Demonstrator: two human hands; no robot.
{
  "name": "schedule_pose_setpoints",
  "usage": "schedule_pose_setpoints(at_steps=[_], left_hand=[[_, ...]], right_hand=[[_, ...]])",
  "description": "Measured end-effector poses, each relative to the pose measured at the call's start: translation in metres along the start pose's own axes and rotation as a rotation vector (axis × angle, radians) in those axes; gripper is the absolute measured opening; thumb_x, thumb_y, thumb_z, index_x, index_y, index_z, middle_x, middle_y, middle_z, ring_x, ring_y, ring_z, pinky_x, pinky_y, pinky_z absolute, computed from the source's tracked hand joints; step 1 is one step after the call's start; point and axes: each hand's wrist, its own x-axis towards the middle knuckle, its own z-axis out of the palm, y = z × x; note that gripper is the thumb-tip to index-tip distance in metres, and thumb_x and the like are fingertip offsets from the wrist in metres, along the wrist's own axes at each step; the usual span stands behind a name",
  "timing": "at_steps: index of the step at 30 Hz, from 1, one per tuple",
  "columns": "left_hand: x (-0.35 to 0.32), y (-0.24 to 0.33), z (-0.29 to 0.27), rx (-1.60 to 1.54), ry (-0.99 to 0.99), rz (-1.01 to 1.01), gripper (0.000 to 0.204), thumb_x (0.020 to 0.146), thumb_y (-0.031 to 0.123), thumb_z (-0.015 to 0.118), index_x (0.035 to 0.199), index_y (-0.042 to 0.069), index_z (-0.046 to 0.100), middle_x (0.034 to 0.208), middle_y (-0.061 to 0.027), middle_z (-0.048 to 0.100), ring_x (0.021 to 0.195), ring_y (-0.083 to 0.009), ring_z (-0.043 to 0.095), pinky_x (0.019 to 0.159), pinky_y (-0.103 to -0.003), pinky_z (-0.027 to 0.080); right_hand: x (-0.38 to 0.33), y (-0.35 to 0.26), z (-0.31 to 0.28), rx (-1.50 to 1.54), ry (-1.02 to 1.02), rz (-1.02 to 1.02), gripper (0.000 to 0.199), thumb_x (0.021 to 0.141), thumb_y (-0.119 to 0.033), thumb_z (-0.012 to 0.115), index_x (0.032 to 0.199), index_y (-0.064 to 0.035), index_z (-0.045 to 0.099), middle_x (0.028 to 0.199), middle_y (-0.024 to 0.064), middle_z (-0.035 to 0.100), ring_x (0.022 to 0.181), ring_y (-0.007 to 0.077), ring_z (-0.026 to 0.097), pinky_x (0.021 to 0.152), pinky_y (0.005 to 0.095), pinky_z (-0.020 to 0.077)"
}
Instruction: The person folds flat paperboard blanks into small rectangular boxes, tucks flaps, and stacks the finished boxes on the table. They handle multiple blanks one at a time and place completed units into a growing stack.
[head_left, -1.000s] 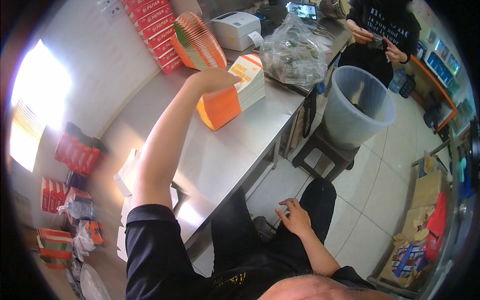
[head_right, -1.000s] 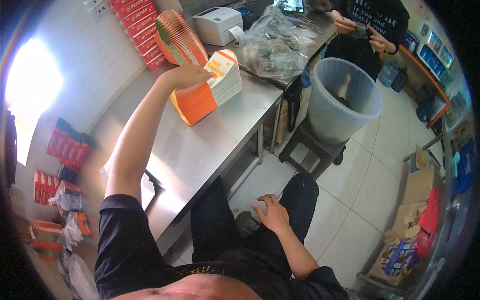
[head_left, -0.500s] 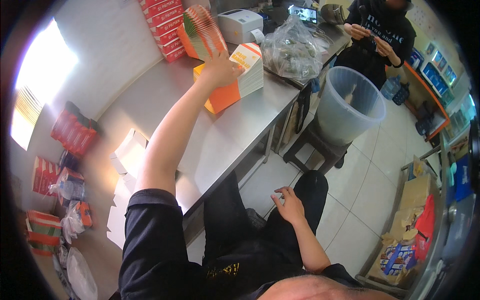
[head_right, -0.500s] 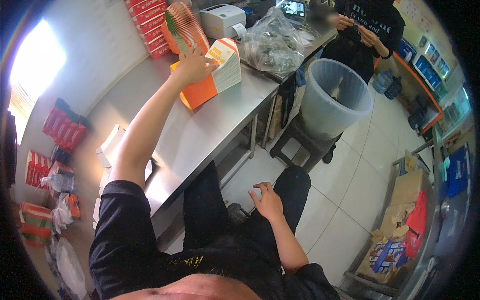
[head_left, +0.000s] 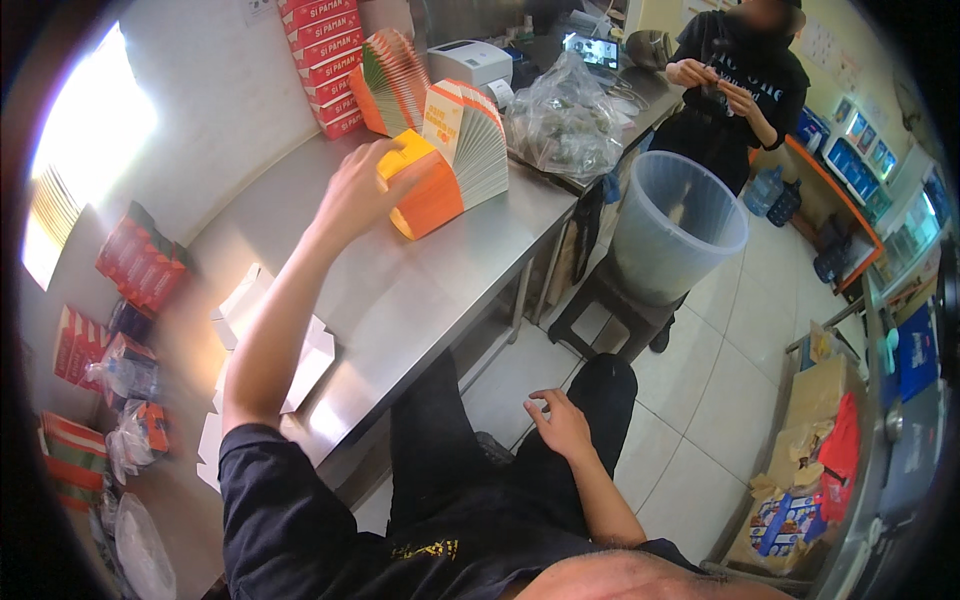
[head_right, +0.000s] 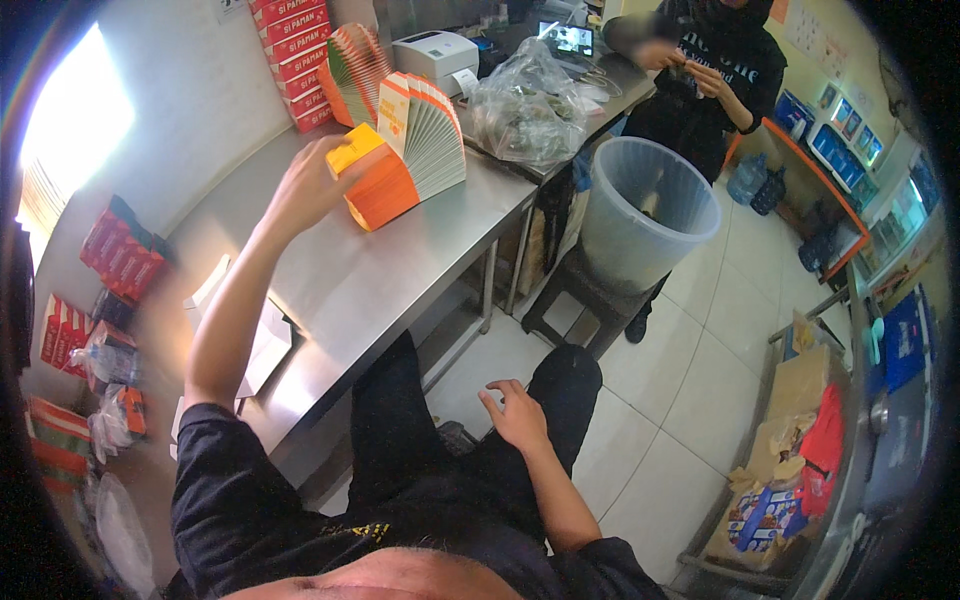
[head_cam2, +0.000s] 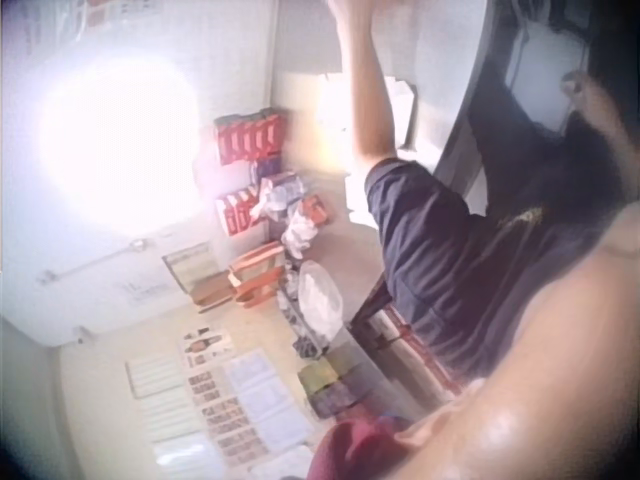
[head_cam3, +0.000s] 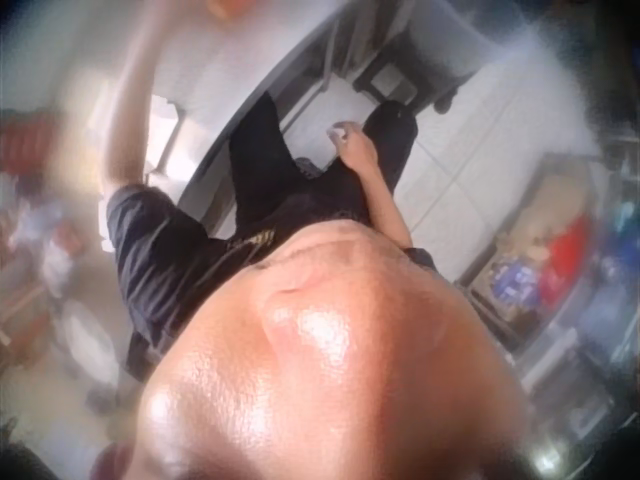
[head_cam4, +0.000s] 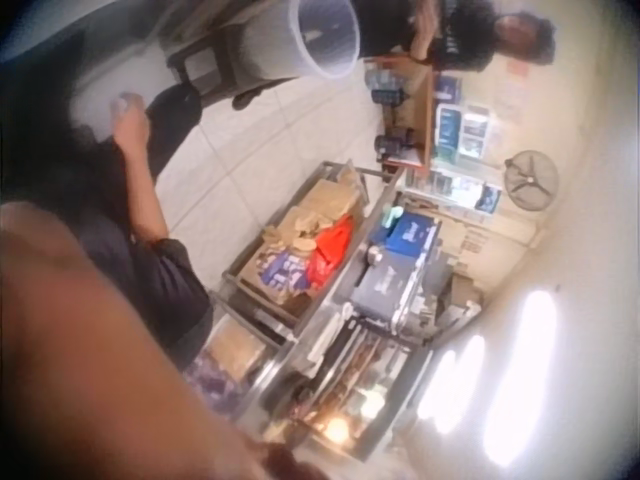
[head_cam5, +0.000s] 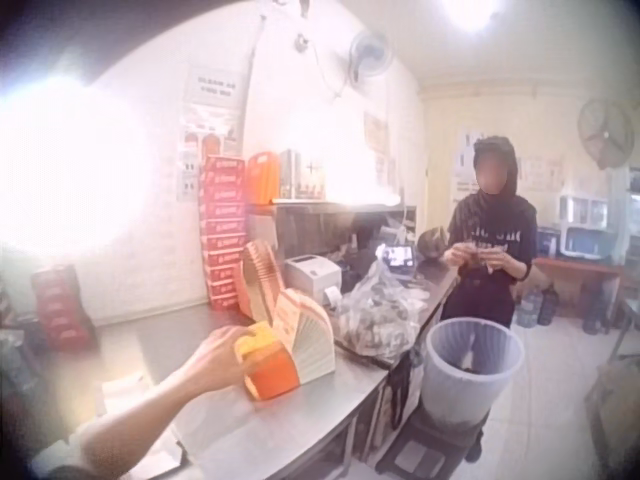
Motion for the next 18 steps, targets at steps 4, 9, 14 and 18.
schedule_pose_setpoints(at_steps=[4, 9, 14, 18], left_hand=[[-0.068, -0.024, -0.067, 0.086, -0.457, -0.33, 0.063, 0.089, 0.049, 0.072, 0.132, 0.006, 0.056, 0.122, -0.0197, 0.067, 0.115, -0.0387, 0.063, 0.1, -0.045, 0.049], [-0.177, -0.054, -0.109, 0.316, -0.604, -0.601, 0.093, 0.066, 0.063, 0.085, 0.135, 0.01, 0.055, 0.118, -0.0256, 0.067, 0.114, -0.0383, 0.065, 0.1, -0.046, 0.05], [-0.217, -0.063, -0.105, 0.183, -0.604, -0.736, 0.089, 0.065, 0.055, 0.088, 0.136, 0.013, 0.058, 0.125, -0.0203, 0.063, 0.121, -0.0367, 0.061, 0.104, -0.044, 0.048], [-0.224, -0.062, -0.11, 0.189, -0.642, -0.657, 0.096, 0.062, 0.053, 0.089, 0.142, 0.014, 0.053, 0.134, -0.0196, 0.057, 0.118, -0.0356, 0.062, 0.102, -0.044, 0.05]], right_hand=[[0.001, -0.001, 0.003, 0.002, -0.008, -0.023, 0.043, 0.099, -0.048, 0.057, 0.117, -0.0111, 0.068, 0.118, 0.0136, 0.066, 0.096, 0.0334, 0.069, 0.087, 0.0446, 0.0534], [0.004, -0.009, 0.002, -0.044, -0.068, -0.029, 0.043, 0.098, -0.048, 0.057, 0.118, -0.0115, 0.068, 0.118, 0.0121, 0.066, 0.097, 0.0314, 0.069, 0.088, 0.0443, 0.0535], [0.009, -0.007, 0.005, -0.09, -0.119, -0.025, 0.045, 0.099, -0.05, 0.056, 0.12, -0.0116, 0.067, 0.12, 0.0143, 0.065, 0.099, 0.0348, 0.069, 0.09, 0.0467, 0.053], [0.009, -0.01, 0.003, -0.083, -0.126, -0.015, 0.046, 0.099, -0.05, 0.056, 0.12, -0.0111, 0.067, 0.121, 0.0155, 0.065, 0.101, 0.0358, 0.068, 0.09, 0.0472, 0.0531]])
